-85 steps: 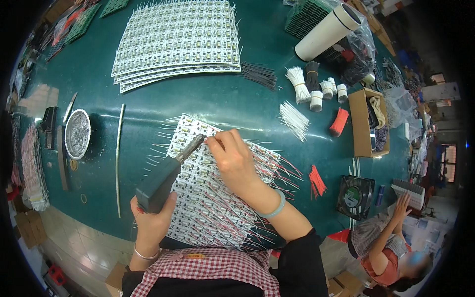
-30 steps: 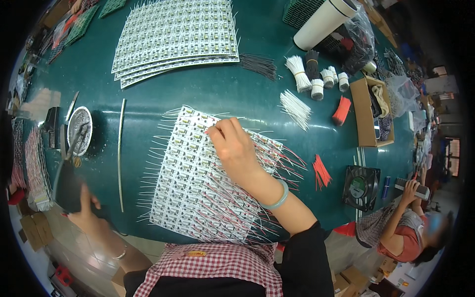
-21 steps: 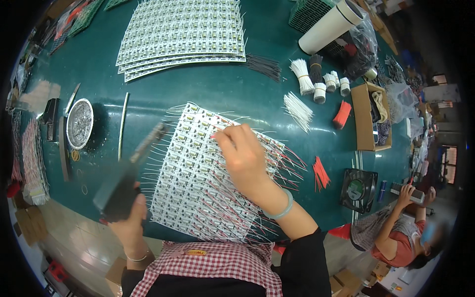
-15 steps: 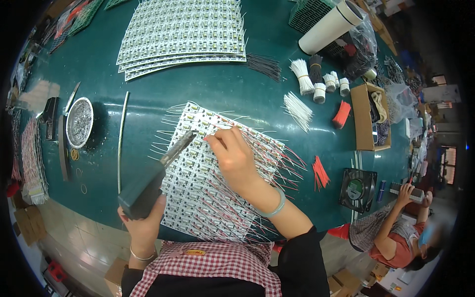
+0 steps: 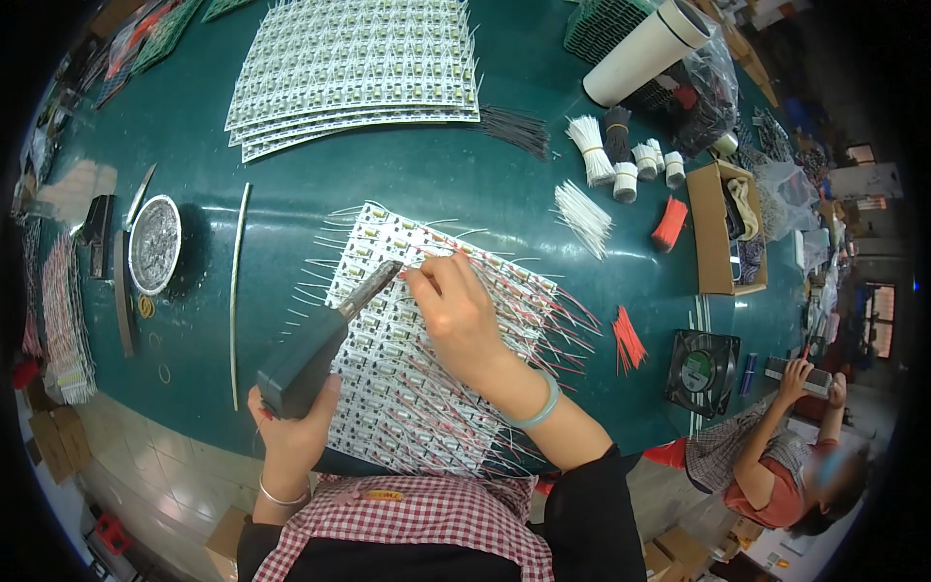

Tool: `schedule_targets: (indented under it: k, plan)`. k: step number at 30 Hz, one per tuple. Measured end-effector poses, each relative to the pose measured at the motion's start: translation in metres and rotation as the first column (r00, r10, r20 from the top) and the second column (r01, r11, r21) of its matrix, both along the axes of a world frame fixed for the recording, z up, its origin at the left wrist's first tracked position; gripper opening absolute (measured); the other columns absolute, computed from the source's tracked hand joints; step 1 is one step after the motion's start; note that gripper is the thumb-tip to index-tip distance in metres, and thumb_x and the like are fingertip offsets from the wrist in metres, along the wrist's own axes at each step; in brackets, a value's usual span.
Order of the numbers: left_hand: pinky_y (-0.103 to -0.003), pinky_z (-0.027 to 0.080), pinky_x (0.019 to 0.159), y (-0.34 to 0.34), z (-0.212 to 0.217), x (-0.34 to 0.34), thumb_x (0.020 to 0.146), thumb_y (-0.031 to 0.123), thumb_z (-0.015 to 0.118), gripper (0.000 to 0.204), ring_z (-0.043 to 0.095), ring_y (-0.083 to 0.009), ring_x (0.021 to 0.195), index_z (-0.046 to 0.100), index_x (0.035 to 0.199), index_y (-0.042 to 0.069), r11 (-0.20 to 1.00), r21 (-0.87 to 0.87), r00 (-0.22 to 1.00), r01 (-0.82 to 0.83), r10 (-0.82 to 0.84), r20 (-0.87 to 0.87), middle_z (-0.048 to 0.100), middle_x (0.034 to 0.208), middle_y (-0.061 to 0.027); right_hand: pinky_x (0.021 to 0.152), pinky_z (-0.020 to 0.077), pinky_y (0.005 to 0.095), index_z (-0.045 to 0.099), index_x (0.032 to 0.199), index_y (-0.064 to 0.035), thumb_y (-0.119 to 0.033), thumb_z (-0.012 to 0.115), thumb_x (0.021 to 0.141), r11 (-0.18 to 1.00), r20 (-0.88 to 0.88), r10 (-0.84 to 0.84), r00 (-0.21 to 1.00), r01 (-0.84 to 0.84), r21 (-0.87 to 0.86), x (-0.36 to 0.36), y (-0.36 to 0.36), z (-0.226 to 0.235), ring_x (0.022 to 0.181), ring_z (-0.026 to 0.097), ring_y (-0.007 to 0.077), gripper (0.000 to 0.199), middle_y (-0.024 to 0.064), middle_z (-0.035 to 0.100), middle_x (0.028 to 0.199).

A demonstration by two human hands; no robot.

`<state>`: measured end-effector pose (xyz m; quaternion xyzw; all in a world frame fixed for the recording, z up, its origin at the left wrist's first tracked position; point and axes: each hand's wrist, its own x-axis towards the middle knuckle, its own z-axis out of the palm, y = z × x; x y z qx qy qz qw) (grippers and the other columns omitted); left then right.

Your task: The person uses a soldering iron to attach wires to a grid of LED modules on a workbench. They repeatedly pick up individual wires, place them onto the circuit board, and apply heat to secure the connections. The person works methodically across the board, handling the components one at a time.

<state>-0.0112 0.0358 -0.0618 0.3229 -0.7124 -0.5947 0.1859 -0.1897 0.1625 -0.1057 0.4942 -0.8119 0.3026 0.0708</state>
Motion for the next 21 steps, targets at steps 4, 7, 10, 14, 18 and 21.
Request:
schedule_targets:
  k: [4, 7, 10, 14, 18, 21]
  plan:
    - [-0.027, 0.043, 0.055, 0.002, -0.002, -0.002, 0.079, 0.0, 0.071, 0.011, 0.054, -0.0106, 0.061, 0.065, 0.087, -0.003, 0.999, -0.032, 1.0, -0.012, 0.012, -0.005, 0.059, 0.073, -0.0062, 0.069, 0.0489, 0.0353, 0.066, 0.096, 0.0052, 0.006, 0.065, 0.072, 1.0, -0.018, 0.006, 1.0, -0.006, -0.002, -0.001, 0.0, 0.0, 0.082, 0.057, 0.0267, 0.024, 0.0122, 0.057, 0.091]
    - [-0.028, 0.042, 0.054, 0.0, -0.002, -0.002, 0.079, 0.0, 0.071, 0.009, 0.053, -0.0107, 0.06, 0.065, 0.085, -0.003, 0.999, -0.028, 0.999, 0.026, -0.025, 0.028, 0.058, 0.071, -0.006, 0.068, 0.0491, 0.0349, 0.065, 0.096, 0.0056, 0.006, 0.065, 0.072, 1.0, -0.018, 0.003, 1.0, -0.003, -0.002, -0.001, 0.0, 0.001, 0.082, 0.057, 0.0267, 0.024, 0.0123, 0.057, 0.091]
    - [-0.028, 0.042, 0.054, -0.001, -0.002, -0.002, 0.079, 0.0, 0.071, 0.009, 0.053, -0.0108, 0.059, 0.064, 0.084, -0.003, 0.999, -0.039, 0.999, 0.029, -0.027, 0.036, 0.058, 0.071, -0.0057, 0.068, 0.0493, 0.0348, 0.065, 0.097, 0.0057, 0.006, 0.065, 0.072, 1.0, -0.017, 0.002, 1.0, -0.002, -0.004, 0.0, -0.001, 0.0, 0.082, 0.057, 0.0269, 0.025, 0.0124, 0.057, 0.091]
    - [-0.026, 0.044, 0.056, -0.003, 0.002, -0.001, 0.077, -0.002, 0.072, 0.011, 0.055, -0.011, 0.061, 0.065, 0.086, -0.004, 0.991, -0.127, 0.998, 0.048, -0.044, 0.034, 0.06, 0.074, -0.0061, 0.069, 0.0495, 0.0349, 0.066, 0.097, 0.0055, 0.007, 0.064, 0.071, 1.0, -0.013, -0.001, 1.0, 0.001, 0.008, 0.0, 0.0, 0.0, 0.082, 0.057, 0.0268, 0.026, 0.0125, 0.057, 0.091]
    - [-0.025, 0.046, 0.059, -0.003, 0.007, 0.001, 0.076, -0.006, 0.072, 0.015, 0.058, -0.0114, 0.066, 0.067, 0.09, -0.005, 0.979, -0.202, 0.998, -0.01, -0.002, -0.058, 0.062, 0.079, -0.0069, 0.069, 0.0497, 0.035, 0.066, 0.098, 0.0052, 0.007, 0.064, 0.071, 1.0, -0.015, 0.007, 1.0, -0.007, 0.01, 0.0, 0.0, 0.001, 0.082, 0.057, 0.0269, 0.027, 0.0126, 0.056, 0.091]
    - [-0.024, 0.047, 0.062, -0.004, 0.01, 0.004, 0.076, -0.006, 0.072, 0.018, 0.06, -0.0111, 0.07, 0.067, 0.093, -0.007, 0.987, -0.161, 0.999, -0.022, 0.015, -0.04, 0.064, 0.083, -0.0073, 0.07, 0.0497, 0.0359, 0.066, 0.099, 0.0051, 0.007, 0.064, 0.071, 1.0, -0.005, -0.001, 1.0, 0.001, 0.007, 0.001, 0.0, -0.001, 0.083, 0.057, 0.0273, 0.028, 0.0128, 0.056, 0.091]
